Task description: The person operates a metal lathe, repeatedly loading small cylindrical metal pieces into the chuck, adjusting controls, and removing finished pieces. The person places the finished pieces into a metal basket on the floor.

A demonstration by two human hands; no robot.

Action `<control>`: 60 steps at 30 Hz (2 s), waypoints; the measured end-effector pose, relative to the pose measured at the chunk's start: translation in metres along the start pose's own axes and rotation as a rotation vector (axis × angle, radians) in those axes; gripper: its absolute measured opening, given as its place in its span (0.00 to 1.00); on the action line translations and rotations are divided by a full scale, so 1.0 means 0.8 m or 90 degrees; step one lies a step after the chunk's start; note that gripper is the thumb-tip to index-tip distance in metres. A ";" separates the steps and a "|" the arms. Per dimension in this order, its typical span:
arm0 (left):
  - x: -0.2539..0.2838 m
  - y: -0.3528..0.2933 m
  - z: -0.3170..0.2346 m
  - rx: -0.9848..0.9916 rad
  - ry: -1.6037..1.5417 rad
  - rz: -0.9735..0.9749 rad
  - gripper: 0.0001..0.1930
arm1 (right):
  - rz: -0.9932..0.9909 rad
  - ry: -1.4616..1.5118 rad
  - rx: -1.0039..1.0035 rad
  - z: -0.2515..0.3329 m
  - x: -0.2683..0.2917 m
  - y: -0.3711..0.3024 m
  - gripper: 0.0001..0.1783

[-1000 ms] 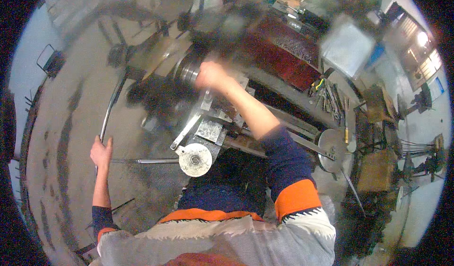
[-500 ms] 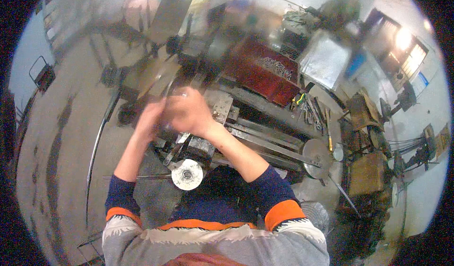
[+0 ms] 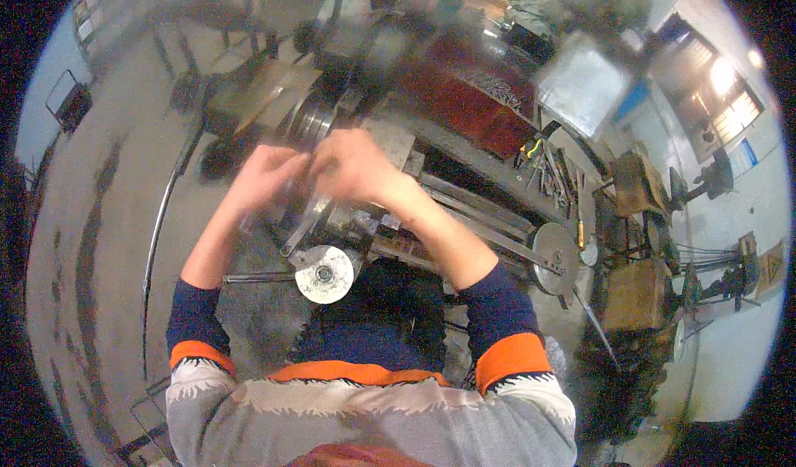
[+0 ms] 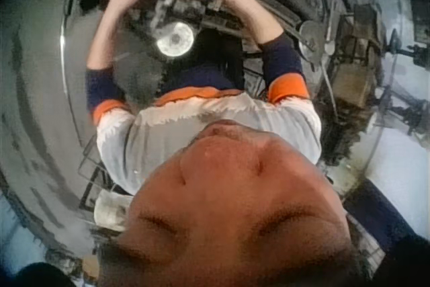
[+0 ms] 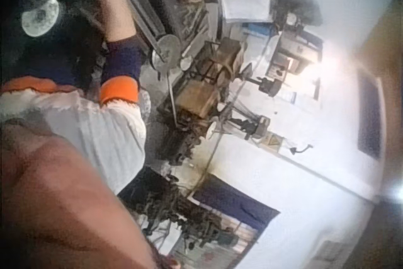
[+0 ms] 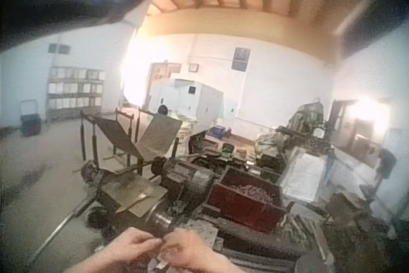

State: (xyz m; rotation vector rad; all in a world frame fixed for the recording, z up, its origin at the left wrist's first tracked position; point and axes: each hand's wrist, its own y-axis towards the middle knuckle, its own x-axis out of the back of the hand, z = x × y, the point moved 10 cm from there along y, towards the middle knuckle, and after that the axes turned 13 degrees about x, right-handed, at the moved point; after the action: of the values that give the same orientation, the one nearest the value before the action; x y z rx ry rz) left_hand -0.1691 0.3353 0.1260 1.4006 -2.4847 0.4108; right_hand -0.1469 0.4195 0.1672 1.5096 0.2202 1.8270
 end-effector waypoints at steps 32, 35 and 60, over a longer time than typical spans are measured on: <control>0.435 -0.252 0.331 0.453 0.905 -0.500 0.04 | 0.221 -0.181 -0.298 -0.191 -0.067 -0.013 0.14; 0.495 -0.229 0.356 0.483 0.900 -0.575 0.04 | 0.182 -0.166 -0.283 -0.188 -0.060 -0.020 0.10; 0.177 0.031 0.488 0.363 0.835 -0.159 0.16 | -0.151 -0.355 -0.690 -0.025 0.224 -0.463 0.18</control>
State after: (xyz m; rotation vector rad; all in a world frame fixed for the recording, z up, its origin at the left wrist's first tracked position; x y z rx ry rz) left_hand -0.2951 0.0932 -0.1878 0.9845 -1.1368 1.4583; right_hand -0.0116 0.8015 0.0926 1.0381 -0.7204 0.9529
